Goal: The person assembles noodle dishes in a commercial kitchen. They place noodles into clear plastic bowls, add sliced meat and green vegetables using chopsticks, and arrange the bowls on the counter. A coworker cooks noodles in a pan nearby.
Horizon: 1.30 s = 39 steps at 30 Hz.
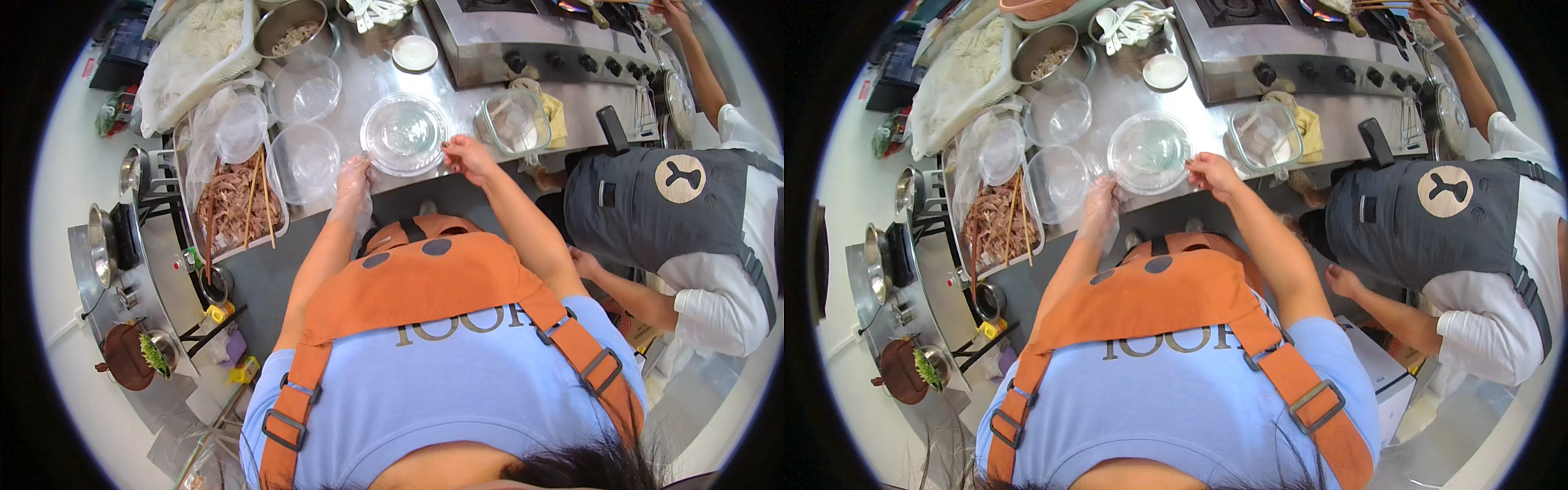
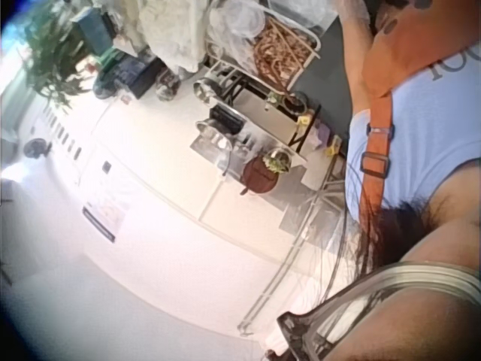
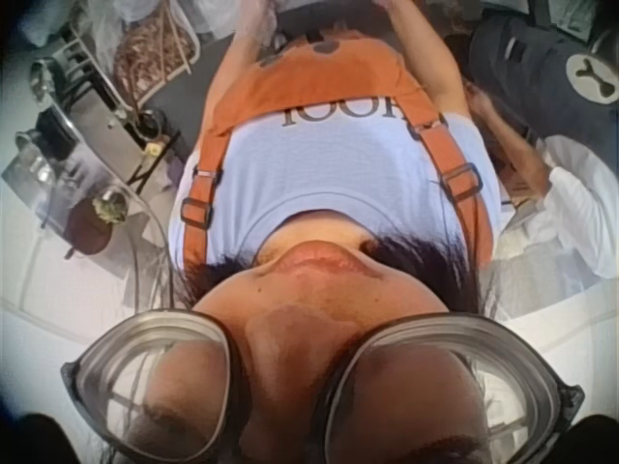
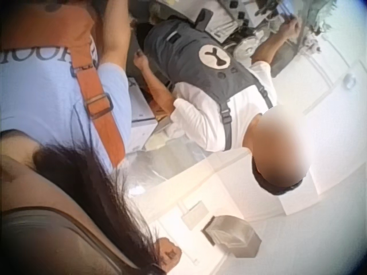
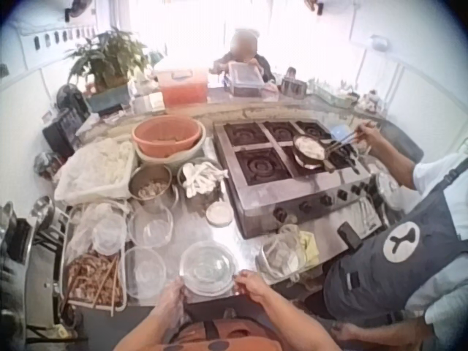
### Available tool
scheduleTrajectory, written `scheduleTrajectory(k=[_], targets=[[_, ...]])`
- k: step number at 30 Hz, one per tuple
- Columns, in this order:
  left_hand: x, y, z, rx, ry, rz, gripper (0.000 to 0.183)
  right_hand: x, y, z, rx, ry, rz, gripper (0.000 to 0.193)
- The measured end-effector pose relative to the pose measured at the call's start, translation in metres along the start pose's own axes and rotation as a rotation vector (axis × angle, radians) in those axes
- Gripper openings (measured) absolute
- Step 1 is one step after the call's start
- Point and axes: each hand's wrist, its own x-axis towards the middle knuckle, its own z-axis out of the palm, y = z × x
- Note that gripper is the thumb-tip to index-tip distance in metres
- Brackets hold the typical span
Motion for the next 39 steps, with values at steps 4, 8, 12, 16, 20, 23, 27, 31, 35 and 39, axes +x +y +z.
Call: scheduleTrajectory(k=[4,8,12,16,20,23,27,31,35,39], targets=[[-0.013,-0.006,0.003,0.325,-0.008,0.022,0.023,-0.007,0.023,0.012,-0.026,0.033,-0.016,0.017],[-0.034,-0.012,0.023,0.245,-0.031,-0.085,0.020,-0.023,0.035,0.042,0.204,0.057,0.053,0.016],[-0.026,-0.007,0.017,0.039,-0.069,-0.100,0.017,-0.031,0.022,0.037,0.059,0.061,0.060,0.021],[-0.004,0.000,-0.005,0.042,-0.131,-0.155,0.011,-0.013,-0.008,0.016,-0.118,0.289,-0.123,0.027],[0.005,0.001,-0.006,-0.085,-0.195,-0.105,0.015,0.010,-0.022,0.008,-0.205,0.193,-0.211,0.020],[0.003,0.002,-0.001,-0.130,-0.178,0.002,0.013,0.012,-0.019,0.001,-0.023,0.085,-0.113,0.013],[0.002,0.005,0.003,-0.091,-0.118,0.012,0.017,0.011,-0.009,-0.001,-0.037,0.073,-0.144,0.014],[0.002,0.004,0.011,-0.177,-0.009,-0.048,0.019,0.010,-0.001,-0.001,-0.035,0.040,-0.129,0.013],[-0.009,0.003,0.014,-0.006,0.061,-0.114,0.016,0.016,-0.013,-0.006,-0.347,0.121,-0.173,0.017],[-0.013,0.003,0.011,-0.023,-0.039,-0.092,0.014,0.034,-0.031,-0.001,-0.493,0.190,-0.266,0.021]])
